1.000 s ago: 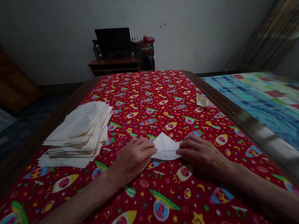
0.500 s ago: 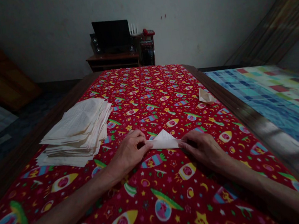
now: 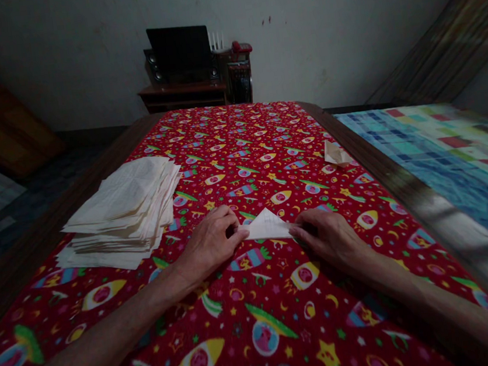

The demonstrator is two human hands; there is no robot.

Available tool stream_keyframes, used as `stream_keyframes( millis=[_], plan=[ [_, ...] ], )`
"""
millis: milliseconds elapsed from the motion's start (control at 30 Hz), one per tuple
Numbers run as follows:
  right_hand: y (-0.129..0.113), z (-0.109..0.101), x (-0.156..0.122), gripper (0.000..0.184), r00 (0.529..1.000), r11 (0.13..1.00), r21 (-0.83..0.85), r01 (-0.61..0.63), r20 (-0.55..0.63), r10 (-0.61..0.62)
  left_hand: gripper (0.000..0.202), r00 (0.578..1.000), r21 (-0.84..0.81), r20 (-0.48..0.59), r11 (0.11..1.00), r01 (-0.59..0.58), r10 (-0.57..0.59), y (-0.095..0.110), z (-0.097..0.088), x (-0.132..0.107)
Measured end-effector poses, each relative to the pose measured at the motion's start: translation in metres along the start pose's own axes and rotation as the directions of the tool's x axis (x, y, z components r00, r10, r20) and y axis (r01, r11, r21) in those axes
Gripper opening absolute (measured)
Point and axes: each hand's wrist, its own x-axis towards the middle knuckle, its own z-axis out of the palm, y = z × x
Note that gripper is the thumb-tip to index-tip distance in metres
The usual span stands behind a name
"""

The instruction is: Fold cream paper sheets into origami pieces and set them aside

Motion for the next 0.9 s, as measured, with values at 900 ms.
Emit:
stream_keyframes(
  millis=[900],
  plan=[
    [-0.006,0.011,-0.004,0.019,0.945,0.922,-0.268,0.278,-0.095,-0.313,0.06,0.895,0.177,0.264,0.894,-0.411,0.359,0.032,0.02,-0.015]
  ],
)
